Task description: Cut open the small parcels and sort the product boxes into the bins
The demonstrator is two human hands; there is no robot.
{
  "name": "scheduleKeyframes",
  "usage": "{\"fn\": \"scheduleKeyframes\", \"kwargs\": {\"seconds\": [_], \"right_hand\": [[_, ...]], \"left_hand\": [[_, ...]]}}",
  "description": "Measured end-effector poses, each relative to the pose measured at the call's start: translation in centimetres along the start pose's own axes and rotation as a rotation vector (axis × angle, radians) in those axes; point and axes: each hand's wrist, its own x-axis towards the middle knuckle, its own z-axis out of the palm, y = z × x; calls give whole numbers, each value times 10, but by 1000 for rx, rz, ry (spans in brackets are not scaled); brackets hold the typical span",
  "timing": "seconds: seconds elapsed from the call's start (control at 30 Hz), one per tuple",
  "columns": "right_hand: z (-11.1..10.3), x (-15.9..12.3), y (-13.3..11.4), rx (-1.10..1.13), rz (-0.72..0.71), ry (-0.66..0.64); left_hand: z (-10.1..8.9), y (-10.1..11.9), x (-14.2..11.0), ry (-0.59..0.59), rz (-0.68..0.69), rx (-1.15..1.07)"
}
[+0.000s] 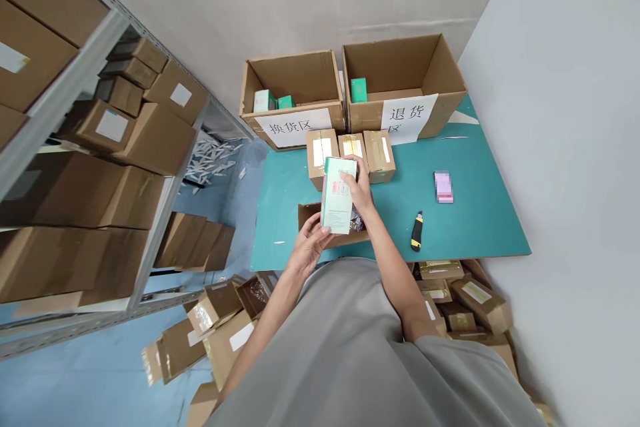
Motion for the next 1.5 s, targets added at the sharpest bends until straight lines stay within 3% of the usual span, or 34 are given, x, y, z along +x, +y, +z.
{"fn": "scheduleKeyframes", "kwargs": {"seconds": [0.23, 0.33, 0.43, 0.63, 0.9, 1.13, 1.37, 1.5], "right_hand": [[7, -4, -18, -141, -81, -10], [12, -8, -19, -170, -92, -25], [10, -6, -15, -149, -90, -20], [2, 2, 3, -140, -80, -6], [1, 3, 13, -79, -21, -5], [-8, 4, 15, 21, 48, 58], [-10, 3, 10, -44, 24, -12], [-6, -1, 6, -141, -23, -40]], "left_hand": [[14, 2, 0, 177, 382, 180], [18, 3, -2, 194, 471, 197], [16, 1, -4, 189, 423, 156], [0, -6, 1, 167, 159, -41], [-2, -5, 1, 184, 145, -29], [-9, -1, 7, 73, -11, -93], [2, -2, 4, 116, 111, 29], [9, -2, 2, 215, 308, 127]]}}
